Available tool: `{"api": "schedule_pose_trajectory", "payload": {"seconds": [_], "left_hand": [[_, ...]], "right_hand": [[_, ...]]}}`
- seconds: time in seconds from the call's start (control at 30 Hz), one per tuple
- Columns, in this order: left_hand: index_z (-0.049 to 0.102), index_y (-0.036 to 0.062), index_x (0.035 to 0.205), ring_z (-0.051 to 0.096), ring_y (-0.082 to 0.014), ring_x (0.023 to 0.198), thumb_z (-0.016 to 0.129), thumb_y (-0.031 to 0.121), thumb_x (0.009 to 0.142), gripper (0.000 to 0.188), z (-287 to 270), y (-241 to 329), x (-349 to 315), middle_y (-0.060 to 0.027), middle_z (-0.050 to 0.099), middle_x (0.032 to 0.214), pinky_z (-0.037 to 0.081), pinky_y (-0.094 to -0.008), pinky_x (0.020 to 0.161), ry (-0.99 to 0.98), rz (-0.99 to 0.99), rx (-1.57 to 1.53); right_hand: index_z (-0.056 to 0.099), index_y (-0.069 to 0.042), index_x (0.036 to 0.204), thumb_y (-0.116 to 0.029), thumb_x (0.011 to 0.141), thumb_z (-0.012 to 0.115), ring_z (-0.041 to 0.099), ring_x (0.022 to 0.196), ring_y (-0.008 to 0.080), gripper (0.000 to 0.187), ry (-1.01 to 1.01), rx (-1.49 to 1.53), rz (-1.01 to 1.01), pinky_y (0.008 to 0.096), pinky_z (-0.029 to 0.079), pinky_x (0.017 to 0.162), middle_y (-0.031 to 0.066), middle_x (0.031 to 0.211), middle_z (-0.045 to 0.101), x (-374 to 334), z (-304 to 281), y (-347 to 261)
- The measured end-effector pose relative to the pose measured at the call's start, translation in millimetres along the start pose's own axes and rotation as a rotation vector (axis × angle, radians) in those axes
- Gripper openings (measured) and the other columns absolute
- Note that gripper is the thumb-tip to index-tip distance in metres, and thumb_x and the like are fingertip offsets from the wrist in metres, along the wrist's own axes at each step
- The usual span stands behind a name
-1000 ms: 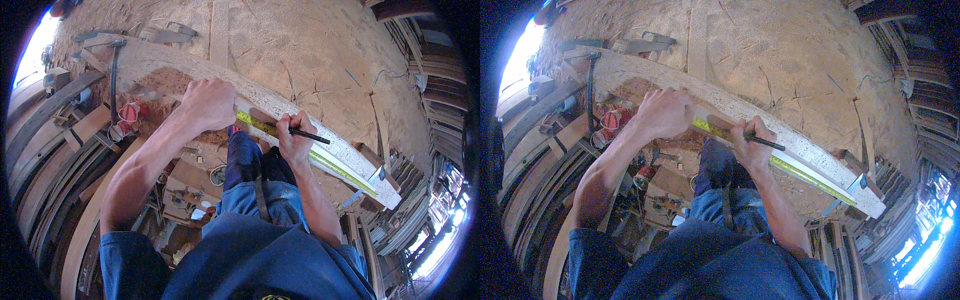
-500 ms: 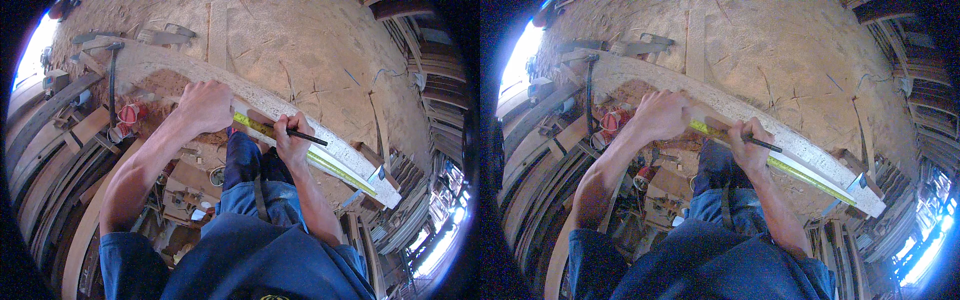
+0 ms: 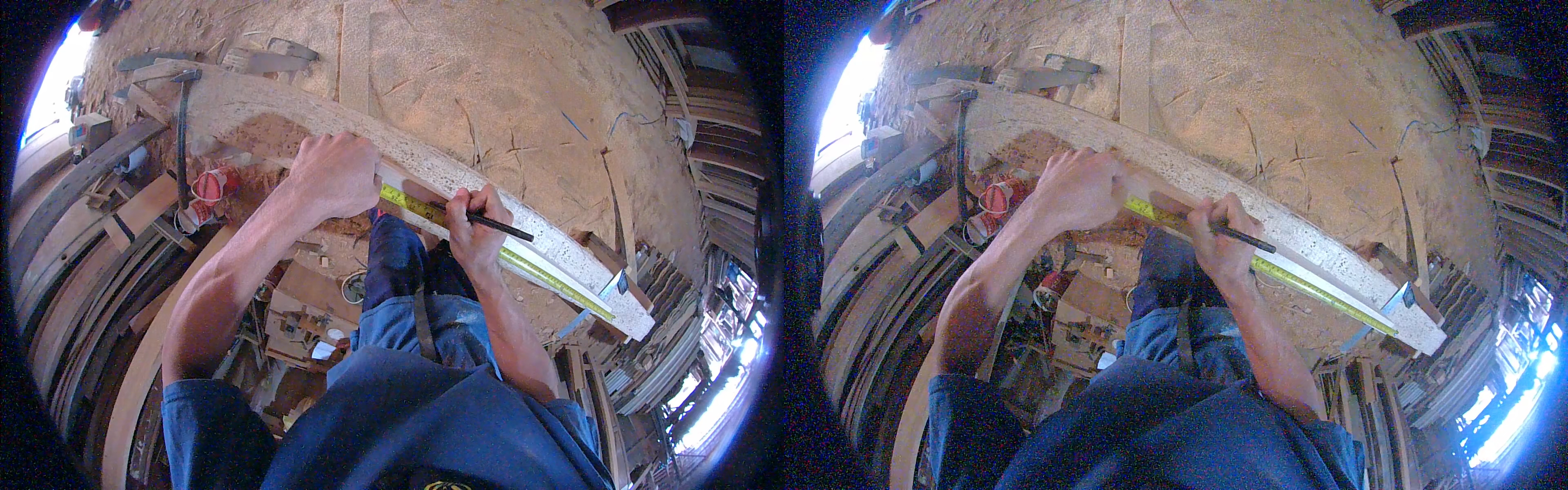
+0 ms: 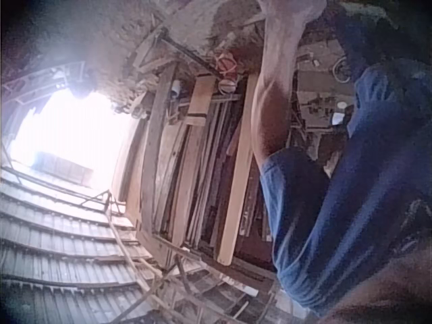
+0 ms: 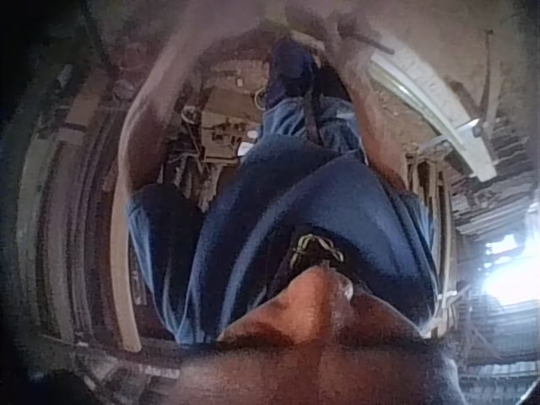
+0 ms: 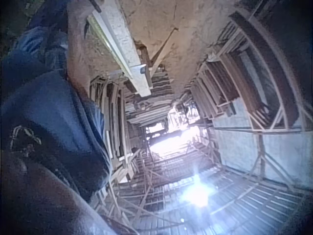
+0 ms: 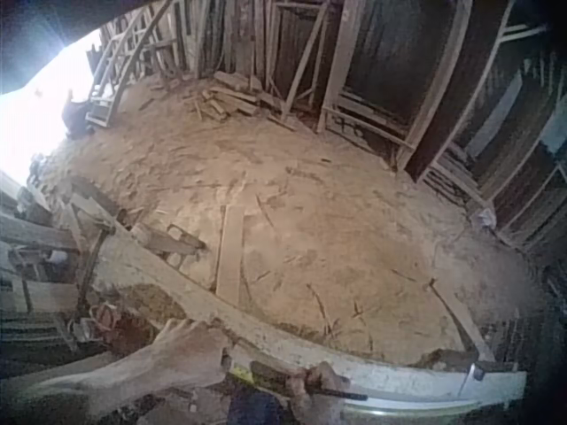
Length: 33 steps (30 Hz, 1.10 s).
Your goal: The person measures a long wooden plank using a tape measure and a try square, then marks measurement points with a pencil. The person repeats the process of measuring and marking along the plank's length.
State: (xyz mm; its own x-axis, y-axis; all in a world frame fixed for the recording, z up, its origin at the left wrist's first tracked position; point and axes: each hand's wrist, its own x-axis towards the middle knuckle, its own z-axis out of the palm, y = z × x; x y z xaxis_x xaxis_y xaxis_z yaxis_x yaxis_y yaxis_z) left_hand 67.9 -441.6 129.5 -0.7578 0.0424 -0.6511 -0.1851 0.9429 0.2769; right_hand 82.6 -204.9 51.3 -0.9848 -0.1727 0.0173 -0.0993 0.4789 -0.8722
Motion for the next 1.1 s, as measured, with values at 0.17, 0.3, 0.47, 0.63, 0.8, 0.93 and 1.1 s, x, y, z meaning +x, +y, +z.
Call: {"api": "schedule_pose_trajectory", "payload": {"seconds": [0.17,0.3,0.47,0.63,0.8,0.93,1.1], "left_hand": [[0.075,-0.0027,0.091,0.073,-0.0434,0.091,0.063,0.02,0.08,0.027,0.9,-0.5,-0.6,-0.0265,0.072,0.093,0.058,-0.052,0.084,0.02,0.004,-0.013],[0.075,0.0027,0.094,0.071,-0.0452,0.093,0.059,0.022,0.083,0.027,1.7,-0.8,0.1,-0.0268,0.072,0.094,0.056,-0.0542,0.087,0.012,-0.011,-0.003],[0.076,0.0032,0.093,0.071,-0.0451,0.092,0.059,0.022,0.083,0.027,1.7,-2.3,0.2,-0.0273,0.072,0.093,0.056,-0.054,0.086,-0.001,-0.014,-0.004],[0.074,-0.0036,0.09,0.073,-0.0439,0.089,0.064,0.019,0.078,0.027,4.1,-3.6,1.6,-0.0278,0.072,0.091,0.058,-0.0525,0.082,0.02,0.009,-0.033],[0.078,0.008,0.096,0.071,-0.0449,0.091,0.057,0.022,0.085,0.028,2.5,-3.4,1.8,-0.0265,0.072,0.094,0.056,-0.0548,0.088,-0.015,-0.023,-0.013],[0.077,0.006,0.094,0.07,-0.0454,0.093,0.056,0.022,0.085,0.028,-0.9,-1.0,0.7,-0.0268,0.072,0.095,0.055,-0.0548,0.09,-0.017,-0.029,-0.01],[0.077,0.0069,0.096,0.07,-0.0452,0.097,0.057,0.023,0.085,0.027,0.7,-2.0,2.0,-0.0269,0.072,0.1,0.054,-0.0558,0.092,-0.018,-0.03,-0.012]], "right_hand": [[0.043,-0.009,0.067,-0.016,0.091,0.073,0.045,0.042,0.0141,0.038,0.028,0.117,0.048,0.0338,0.038,0.042,0.0044,0.049,0.045,-2.2,3.3,8.7],[0.044,-0.009,0.067,-0.019,0.093,0.073,0.045,0.043,0.0128,0.04,0.01,0.202,0.066,0.0327,0.037,0.042,0.0042,0.05,0.048,-1.2,6.7,8.1],[0.048,-0.009,0.068,-0.021,0.093,0.074,0.047,0.044,0.0129,0.039,-0.029,0.132,0.041,0.033,0.039,0.043,0.0054,0.052,0.051,-2.3,5.4,8.7],[0.05,-0.008,0.068,-0.02,0.092,0.075,0.049,0.045,0.0138,0.037,-0.047,0.071,0.017,0.0337,0.041,0.044,0.0061,0.052,0.052,0.2,3.2,-0.3],[0.05,-0.008,0.068,-0.019,0.092,0.075,0.05,0.045,0.0139,0.036,-0.074,0.116,0.046,0.0339,0.042,0.045,0.006,0.052,0.052,0.8,3.8,-1.1],[0.049,-0.008,0.068,-0.018,0.091,0.075,0.052,0.045,0.0144,0.036,-0.071,0.108,0.05,0.0341,0.042,0.045,0.0063,0.052,0.053,-0.2,3.7,1.0],[0.048,-0.008,0.068,-0.017,0.091,0.075,0.052,0.043,0.016,0.036,-0.076,0.103,0.055,0.0346,0.043,0.044,0.0065,0.052,0.052,-1.5,5.2,5.3]]}}
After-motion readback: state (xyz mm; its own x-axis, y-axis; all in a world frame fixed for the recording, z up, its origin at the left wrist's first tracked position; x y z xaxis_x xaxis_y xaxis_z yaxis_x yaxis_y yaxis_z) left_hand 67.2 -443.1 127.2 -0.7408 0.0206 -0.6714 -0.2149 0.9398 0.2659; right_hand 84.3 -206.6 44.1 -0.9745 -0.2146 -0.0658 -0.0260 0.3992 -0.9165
